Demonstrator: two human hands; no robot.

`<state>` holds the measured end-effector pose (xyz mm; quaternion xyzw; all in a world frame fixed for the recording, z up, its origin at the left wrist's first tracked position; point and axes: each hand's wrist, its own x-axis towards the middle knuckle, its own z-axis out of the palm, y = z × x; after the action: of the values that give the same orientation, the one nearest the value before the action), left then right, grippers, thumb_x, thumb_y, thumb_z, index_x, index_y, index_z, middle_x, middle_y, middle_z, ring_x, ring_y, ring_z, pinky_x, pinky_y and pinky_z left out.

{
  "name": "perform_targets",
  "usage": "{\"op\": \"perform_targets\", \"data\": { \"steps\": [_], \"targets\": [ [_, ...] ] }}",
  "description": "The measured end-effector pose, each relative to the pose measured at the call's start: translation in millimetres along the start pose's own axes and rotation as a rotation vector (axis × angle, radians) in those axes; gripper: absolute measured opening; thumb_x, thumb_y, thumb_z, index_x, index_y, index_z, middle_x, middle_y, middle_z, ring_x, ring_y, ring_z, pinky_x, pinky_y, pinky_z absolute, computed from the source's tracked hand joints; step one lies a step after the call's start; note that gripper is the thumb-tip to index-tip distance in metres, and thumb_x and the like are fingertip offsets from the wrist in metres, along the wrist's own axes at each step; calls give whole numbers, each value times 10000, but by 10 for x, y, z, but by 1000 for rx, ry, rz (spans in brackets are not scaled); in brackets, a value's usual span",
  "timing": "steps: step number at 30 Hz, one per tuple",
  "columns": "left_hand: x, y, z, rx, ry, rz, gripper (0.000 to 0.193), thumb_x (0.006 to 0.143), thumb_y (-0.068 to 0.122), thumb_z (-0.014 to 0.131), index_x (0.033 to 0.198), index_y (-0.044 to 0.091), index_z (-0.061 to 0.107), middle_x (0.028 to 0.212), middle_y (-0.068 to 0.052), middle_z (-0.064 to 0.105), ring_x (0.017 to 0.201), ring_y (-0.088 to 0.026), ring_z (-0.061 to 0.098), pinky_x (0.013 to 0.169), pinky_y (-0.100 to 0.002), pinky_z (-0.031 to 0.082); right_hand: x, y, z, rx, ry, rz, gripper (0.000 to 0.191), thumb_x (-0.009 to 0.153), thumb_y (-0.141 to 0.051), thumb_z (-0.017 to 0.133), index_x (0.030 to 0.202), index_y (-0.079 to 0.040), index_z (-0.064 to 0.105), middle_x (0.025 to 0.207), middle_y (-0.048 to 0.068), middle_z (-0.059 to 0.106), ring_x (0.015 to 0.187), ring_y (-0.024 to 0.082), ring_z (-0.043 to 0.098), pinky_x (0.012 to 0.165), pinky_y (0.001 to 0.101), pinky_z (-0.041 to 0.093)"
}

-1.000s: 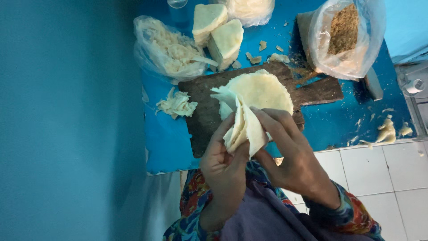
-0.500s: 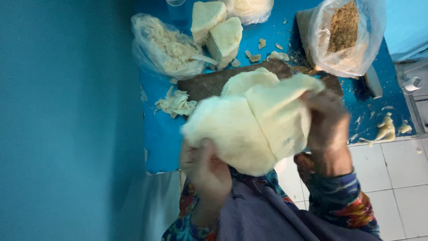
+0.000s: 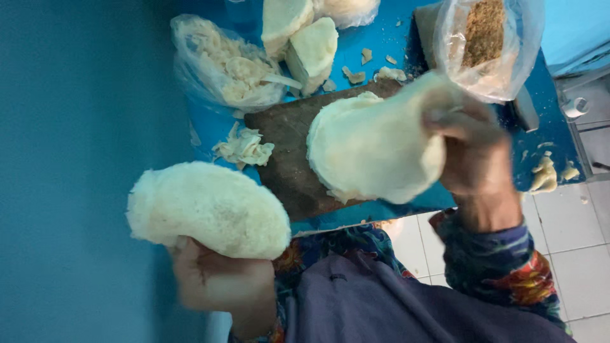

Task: The person sits at a blue table and peels thin outer layers off round white cakes by hand, one at a time, placing the peeled cakes on a wooden board and dropping the peeled-off scraps aside. A knife rests on the table and a bag of brown crumbly material sits nearby.

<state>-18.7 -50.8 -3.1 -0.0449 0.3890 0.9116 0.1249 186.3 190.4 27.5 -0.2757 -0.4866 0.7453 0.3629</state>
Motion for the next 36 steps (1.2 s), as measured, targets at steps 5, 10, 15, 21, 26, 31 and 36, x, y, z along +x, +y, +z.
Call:
{"op": "perform_targets", "data": {
  "steps": [5,10,15,21,26,31,36],
  "targets": [
    [15,-12,-4,-7,-11,-42,556,953,243,509,1456,8,488,1394,-168,603,1319,-347,606,1102,-529,511,244,232,153,-264,16,207,409,907,-49,573,1311,-6,618,1128,77,706,989,173,693,865,320,557],
    [19,-111,-20,-31,-90,-53,533,1000,234,536,1455,-40,498,1423,-199,587,1355,-370,587,1157,-535,505,225,246,96,-531,-11,110,320,998,-114,579,1292,1,628,1087,61,700,926,124,664,781,272,545],
    [-51,-81,32,12,-96,-124,558,930,251,539,1427,1,500,1398,-192,604,1317,-367,615,1095,-554,532,299,201,83,-720,68,69,388,949,-66,562,1327,-25,643,1038,43,679,823,113,607,675,243,499],
    [-76,-94,67,-52,-99,-142,567,938,239,566,1446,-4,500,1398,-184,596,1322,-360,605,1114,-543,523,306,131,141,-615,-28,139,449,900,-41,536,1348,-24,566,1081,59,685,829,135,666,600,280,561],
    [-86,-103,66,-33,-90,-184,547,922,227,554,1414,-8,516,1348,-199,622,1278,-376,625,1072,-553,533,213,0,193,-977,-176,-165,531,857,46,547,1387,28,517,1239,162,636,930,214,625,712,329,539],
    [-92,-80,66,-38,-103,-215,520,930,189,539,1409,-12,519,1334,-189,624,1253,-348,642,1064,-520,537,42,-166,276,-1072,0,-33,550,913,27,547,1450,-75,496,1146,96,704,808,195,682,667,309,564],
    [-144,-152,94,-25,-143,-232,422,962,109,569,1353,-49,557,1281,-175,656,1174,-296,668,1031,-445,545,-372,-236,513,-1217,260,-252,404,1023,36,603,1414,-42,536,1219,121,698,1036,219,727,800,339,570]
  ]
}}
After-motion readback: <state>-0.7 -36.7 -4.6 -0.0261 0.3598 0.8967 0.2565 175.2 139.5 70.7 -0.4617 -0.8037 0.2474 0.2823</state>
